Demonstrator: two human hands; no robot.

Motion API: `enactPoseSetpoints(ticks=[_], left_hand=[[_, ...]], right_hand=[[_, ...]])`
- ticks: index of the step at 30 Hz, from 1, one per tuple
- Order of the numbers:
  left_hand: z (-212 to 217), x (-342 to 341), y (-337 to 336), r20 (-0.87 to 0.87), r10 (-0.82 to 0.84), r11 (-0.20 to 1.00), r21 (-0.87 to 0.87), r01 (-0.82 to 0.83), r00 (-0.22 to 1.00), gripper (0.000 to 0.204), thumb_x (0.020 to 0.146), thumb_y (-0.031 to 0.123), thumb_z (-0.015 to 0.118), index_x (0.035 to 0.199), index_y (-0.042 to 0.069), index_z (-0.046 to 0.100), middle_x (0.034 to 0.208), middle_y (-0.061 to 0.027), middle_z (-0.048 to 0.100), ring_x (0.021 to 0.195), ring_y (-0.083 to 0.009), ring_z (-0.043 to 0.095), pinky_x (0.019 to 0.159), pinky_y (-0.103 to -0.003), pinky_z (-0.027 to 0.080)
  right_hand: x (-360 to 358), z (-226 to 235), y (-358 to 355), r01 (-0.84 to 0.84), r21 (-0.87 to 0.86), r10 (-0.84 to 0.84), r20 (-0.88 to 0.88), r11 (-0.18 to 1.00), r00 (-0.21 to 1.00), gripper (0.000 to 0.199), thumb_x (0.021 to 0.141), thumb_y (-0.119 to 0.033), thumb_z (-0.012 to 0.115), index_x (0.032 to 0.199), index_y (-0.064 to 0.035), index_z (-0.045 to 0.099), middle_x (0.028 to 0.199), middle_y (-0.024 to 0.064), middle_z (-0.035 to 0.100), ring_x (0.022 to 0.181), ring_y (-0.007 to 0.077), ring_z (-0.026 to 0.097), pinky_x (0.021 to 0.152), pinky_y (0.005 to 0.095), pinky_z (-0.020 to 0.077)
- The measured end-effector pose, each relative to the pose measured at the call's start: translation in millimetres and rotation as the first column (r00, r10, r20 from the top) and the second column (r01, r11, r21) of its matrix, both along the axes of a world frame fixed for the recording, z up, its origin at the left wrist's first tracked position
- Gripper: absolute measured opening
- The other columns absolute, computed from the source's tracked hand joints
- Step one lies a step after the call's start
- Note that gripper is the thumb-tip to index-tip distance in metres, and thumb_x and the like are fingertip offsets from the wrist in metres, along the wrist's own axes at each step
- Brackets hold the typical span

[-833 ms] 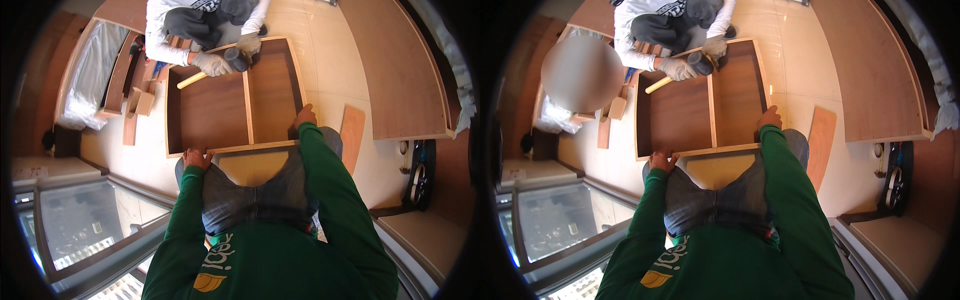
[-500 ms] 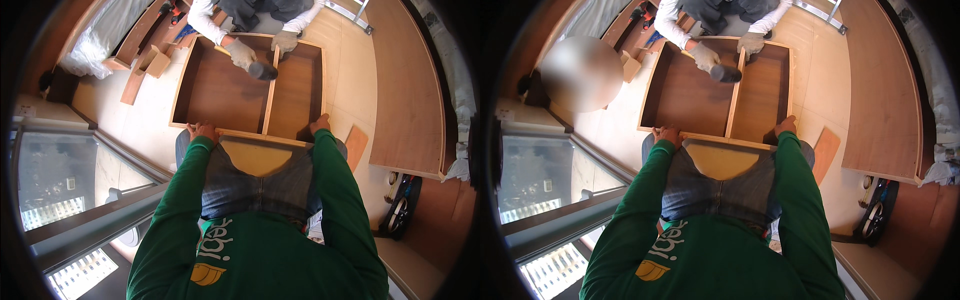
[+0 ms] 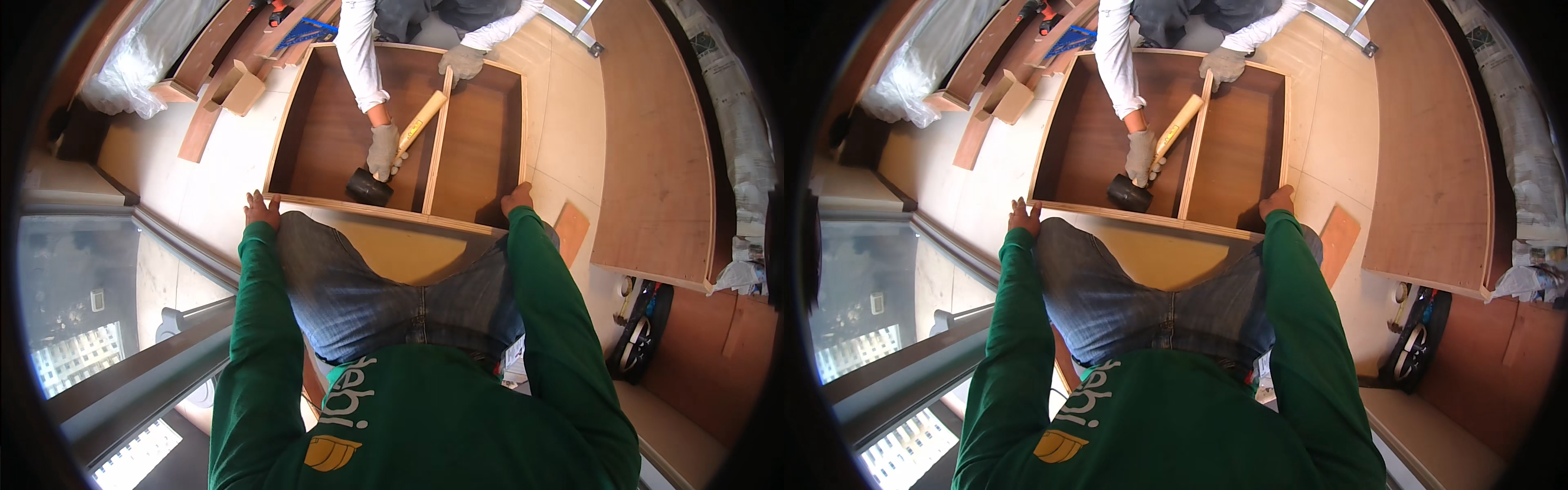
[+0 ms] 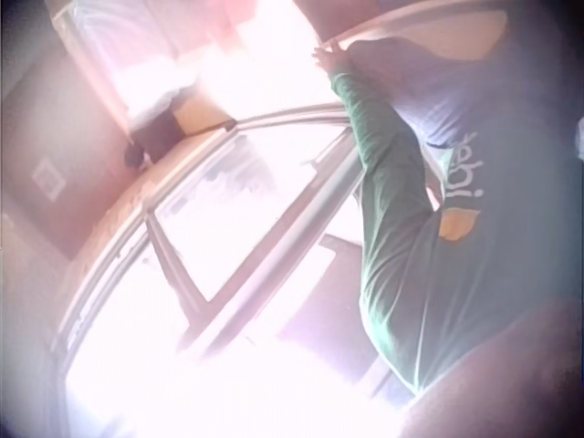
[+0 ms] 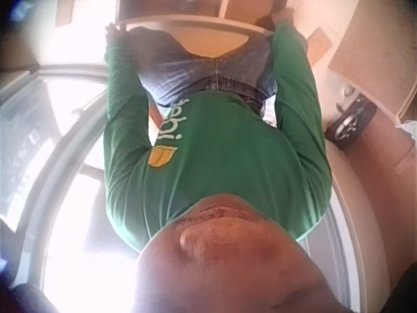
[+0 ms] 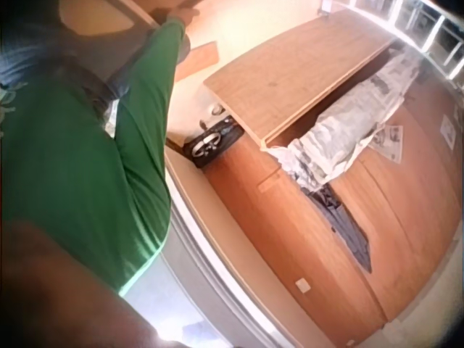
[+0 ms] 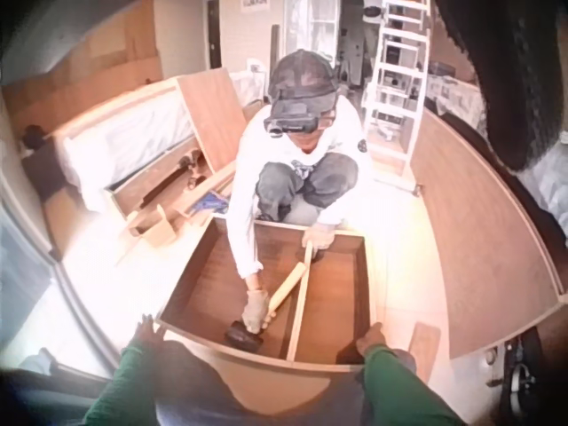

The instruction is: The person sits on the floor and assembles a wooden cabinet frame with another person. They fit wooden dividers into the frame, use a rubber mallet to secure the joints, and measure the interior compartments with a tape measure.

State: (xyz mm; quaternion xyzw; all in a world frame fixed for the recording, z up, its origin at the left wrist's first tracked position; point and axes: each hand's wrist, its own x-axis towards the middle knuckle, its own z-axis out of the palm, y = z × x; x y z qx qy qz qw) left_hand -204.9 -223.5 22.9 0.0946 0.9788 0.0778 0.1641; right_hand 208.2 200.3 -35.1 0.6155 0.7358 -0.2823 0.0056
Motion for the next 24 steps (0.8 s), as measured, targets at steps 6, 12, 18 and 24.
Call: enactPoseSetpoints(ticks=[6,12,18,24], left_hand=[[-24,-20,-2,0.138,-0.194,0.979,-0.027,0.200,0.971,0.090,0.094,0.065,0.042,0.151,-0.003,0.028,0.150,-0.0338,0.031,0.136,-0.0464,0.039,0.115,-0.044,0.033],[-9,-14,11,0.175,-0.196,0.971,-0.102,0.216,0.965,0.092,0.094,0.064,0.042,0.150,-0.007,0.026,0.149,-0.0357,0.032,0.137,-0.0457,0.040,0.114,-0.045,0.034],[8,-5,21,0.195,-0.170,0.975,-0.113,0.194,0.966,0.094,0.094,0.062,0.045,0.147,-0.014,0.025,0.149,-0.0369,0.032,0.141,-0.0432,0.034,0.116,-0.043,0.031],[8,-5,25,0.200,-0.153,0.978,-0.107,0.177,0.968,0.094,0.094,0.060,0.047,0.145,-0.016,0.028,0.148,-0.0366,0.033,0.143,-0.0421,0.030,0.116,-0.043,0.030]], right_hand=[[-2,12,-5,0.029,-0.028,-0.029,-0.009,0.999,1.000,0.044,0.084,-0.009,0.059,0.119,0.0016,0.035,0.104,0.0351,0.063,0.102,0.0482,0.064,0.090,0.0498,0.0507],[0,13,-7,0.002,-0.013,-0.002,-0.022,1.000,1.000,0.047,0.083,-0.006,0.061,0.118,0.0066,0.032,0.101,0.0356,0.064,0.099,0.0463,0.066,0.089,0.0493,0.0514],[-3,12,-7,0.004,-0.007,-0.004,-0.014,1.000,1.000,0.047,0.082,-0.005,0.061,0.117,0.0078,0.032,0.099,0.0370,0.064,0.096,0.0474,0.066,0.086,0.0500,0.0529],[-3,14,-7,0.005,-0.007,-0.005,-0.004,1.000,1.000,0.045,0.082,-0.005,0.062,0.114,0.0063,0.033,0.097,0.0355,0.064,0.096,0.0468,0.066,0.086,0.0496,0.0530]])
